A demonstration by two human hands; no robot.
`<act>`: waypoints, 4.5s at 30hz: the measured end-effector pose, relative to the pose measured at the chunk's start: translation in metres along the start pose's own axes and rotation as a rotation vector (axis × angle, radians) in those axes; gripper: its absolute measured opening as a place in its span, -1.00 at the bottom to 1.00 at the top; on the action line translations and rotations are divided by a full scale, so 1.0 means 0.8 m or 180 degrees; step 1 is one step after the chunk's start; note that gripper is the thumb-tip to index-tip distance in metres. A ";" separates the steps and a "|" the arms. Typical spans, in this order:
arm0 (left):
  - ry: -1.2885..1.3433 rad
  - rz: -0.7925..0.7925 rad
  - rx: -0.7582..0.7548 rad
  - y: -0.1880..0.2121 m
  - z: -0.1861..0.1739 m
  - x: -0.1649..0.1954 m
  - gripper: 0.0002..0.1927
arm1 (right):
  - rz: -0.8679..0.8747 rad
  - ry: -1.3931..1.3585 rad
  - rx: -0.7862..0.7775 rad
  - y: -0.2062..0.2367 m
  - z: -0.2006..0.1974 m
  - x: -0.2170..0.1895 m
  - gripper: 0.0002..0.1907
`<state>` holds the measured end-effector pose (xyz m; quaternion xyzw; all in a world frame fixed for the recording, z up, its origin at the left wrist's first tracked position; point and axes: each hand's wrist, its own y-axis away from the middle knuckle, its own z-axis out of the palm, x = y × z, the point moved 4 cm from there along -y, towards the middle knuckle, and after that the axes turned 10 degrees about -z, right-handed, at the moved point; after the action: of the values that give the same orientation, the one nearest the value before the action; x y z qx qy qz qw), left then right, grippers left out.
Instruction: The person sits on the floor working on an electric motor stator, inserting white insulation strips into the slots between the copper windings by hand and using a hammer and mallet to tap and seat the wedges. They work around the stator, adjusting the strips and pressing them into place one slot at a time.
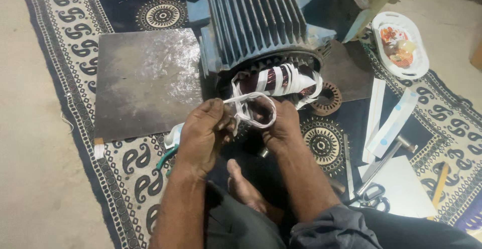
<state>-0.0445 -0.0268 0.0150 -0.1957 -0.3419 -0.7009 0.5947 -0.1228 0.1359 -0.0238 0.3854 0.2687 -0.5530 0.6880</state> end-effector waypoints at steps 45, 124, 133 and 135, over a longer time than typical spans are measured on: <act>-0.2670 0.1397 0.0335 0.001 0.103 -0.020 -0.66 | -0.1337 -0.1082 -0.0708 0.091 -0.057 -0.120 -0.57; -0.4365 0.2710 0.0536 -0.008 0.099 -0.073 -0.81 | 0.0693 0.6729 -0.1028 0.063 -0.202 -0.019 -0.44; -0.4394 0.2596 0.0759 -0.020 0.107 -0.085 -0.81 | -0.1595 0.6486 -0.0041 0.105 -0.119 -0.227 -0.45; -0.4407 0.2504 0.0645 -0.020 0.105 -0.088 -0.82 | -0.2916 0.5918 -0.0772 0.131 -0.065 -0.246 -0.50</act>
<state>-0.0560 0.0834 0.0215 -0.6372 -0.6011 -0.1250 0.4658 -0.0664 0.2975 0.1278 0.4487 0.8667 -0.2157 -0.0317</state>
